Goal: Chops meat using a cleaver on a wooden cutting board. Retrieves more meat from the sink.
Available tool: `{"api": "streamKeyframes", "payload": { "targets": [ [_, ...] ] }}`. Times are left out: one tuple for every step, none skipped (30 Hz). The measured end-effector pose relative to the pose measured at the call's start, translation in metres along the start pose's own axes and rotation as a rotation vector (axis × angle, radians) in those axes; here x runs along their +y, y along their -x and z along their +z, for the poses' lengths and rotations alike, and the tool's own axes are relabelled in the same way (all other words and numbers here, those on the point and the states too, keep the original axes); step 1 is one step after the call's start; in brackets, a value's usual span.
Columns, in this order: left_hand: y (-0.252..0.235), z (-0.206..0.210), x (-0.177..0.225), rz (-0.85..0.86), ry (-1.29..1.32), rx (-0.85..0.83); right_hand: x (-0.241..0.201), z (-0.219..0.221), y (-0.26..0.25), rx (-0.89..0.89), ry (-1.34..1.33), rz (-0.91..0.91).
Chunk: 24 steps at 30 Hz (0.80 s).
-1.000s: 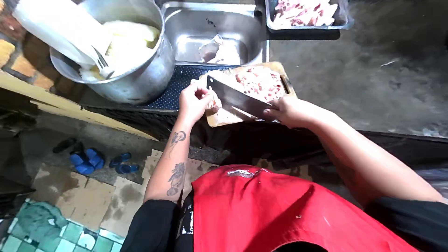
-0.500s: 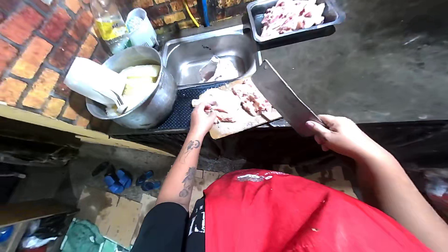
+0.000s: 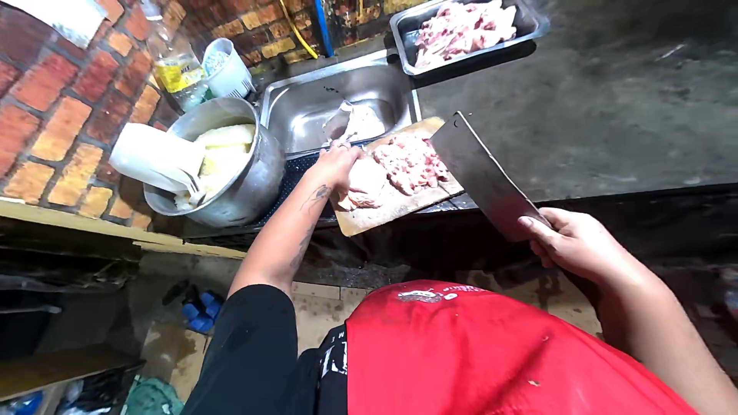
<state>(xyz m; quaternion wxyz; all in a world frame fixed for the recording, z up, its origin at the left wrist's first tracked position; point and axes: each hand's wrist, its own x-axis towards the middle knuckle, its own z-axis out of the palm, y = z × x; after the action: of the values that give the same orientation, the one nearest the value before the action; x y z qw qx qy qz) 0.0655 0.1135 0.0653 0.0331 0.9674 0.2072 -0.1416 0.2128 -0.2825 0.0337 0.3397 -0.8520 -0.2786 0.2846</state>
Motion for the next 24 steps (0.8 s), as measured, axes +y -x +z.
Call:
{"api": "streamKeyframes", "payload": {
  "targets": [
    [-0.001,0.000,-0.003,-0.001,0.011,-0.007,0.002,-0.001,0.001,0.002,0.000,0.003],
    [-0.002,0.000,-0.006,0.001,0.021,-0.020,0.003,-0.002,0.003,0.008,0.000,0.007],
    [-0.004,0.000,-0.010,0.008,0.026,-0.033,0.005,-0.004,0.004,0.013,0.002,0.014],
    [-0.007,0.002,-0.013,0.019,0.031,-0.050,0.005,-0.005,0.005,0.017,0.004,0.022],
    [-0.010,0.004,-0.015,0.032,0.037,-0.067,0.006,-0.007,0.007,0.020,0.008,0.029],
    [-0.013,0.005,-0.017,0.052,0.057,-0.077,0.006,-0.008,0.008,0.026,0.012,0.030],
    [-0.014,0.004,-0.018,0.073,0.064,-0.076,0.007,-0.010,0.008,0.032,0.013,0.028],
    [-0.015,0.004,-0.020,0.081,0.056,-0.072,0.007,-0.011,0.009,0.040,0.010,0.023],
    [-0.014,0.003,-0.022,0.073,0.046,-0.079,0.008,-0.011,0.009,0.046,0.008,0.018],
    [-0.012,0.004,-0.025,0.062,0.057,-0.085,0.009,-0.012,0.010,0.049,0.005,0.017],
    [-0.007,0.005,-0.028,0.046,0.095,-0.079,0.009,-0.013,0.010,0.054,0.002,0.016],
    [-0.001,0.007,-0.032,0.028,0.147,-0.063,0.010,-0.014,0.010,0.053,0.003,0.015],
    [0.007,0.009,-0.036,0.001,0.224,-0.044,0.012,-0.015,0.010,0.051,0.005,0.011],
    [0.017,0.011,-0.039,-0.031,0.330,-0.012,0.012,-0.016,0.010,0.054,0.007,0.004],
    [0.025,0.014,-0.044,-0.055,0.434,0.038,0.012,-0.016,0.010,0.058,0.005,0.000],
    [0.031,0.017,-0.049,-0.080,0.521,0.108,0.011,-0.016,0.009,0.061,0.001,0.001],
    [0.034,0.020,-0.054,-0.113,0.578,0.186,0.010,-0.016,0.008,0.064,-0.004,0.007],
    [0.034,0.022,-0.056,-0.172,0.613,0.249,0.007,-0.015,0.007,0.063,-0.005,0.013],
    [0.033,0.025,-0.058,-0.249,0.631,0.303,0.004,-0.014,0.006,0.058,-0.001,0.019],
    [0.030,0.027,-0.060,-0.338,0.638,0.325,0.000,-0.014,0.004,0.050,0.005,0.018],
    [0.025,0.028,-0.063,-0.420,0.629,0.323,-0.006,-0.013,0.002,0.046,0.014,0.008],
    [0.022,0.029,-0.065,-0.487,0.606,0.291,-0.011,-0.012,0.000,0.039,0.024,-0.007],
    [0.021,0.029,-0.064,-0.523,0.554,0.251,-0.017,-0.011,-0.001,0.030,0.031,-0.028],
    [0.023,0.028,-0.061,-0.531,0.470,0.236,-0.022,-0.010,-0.002,0.021,0.036,-0.052]
  ]
}}
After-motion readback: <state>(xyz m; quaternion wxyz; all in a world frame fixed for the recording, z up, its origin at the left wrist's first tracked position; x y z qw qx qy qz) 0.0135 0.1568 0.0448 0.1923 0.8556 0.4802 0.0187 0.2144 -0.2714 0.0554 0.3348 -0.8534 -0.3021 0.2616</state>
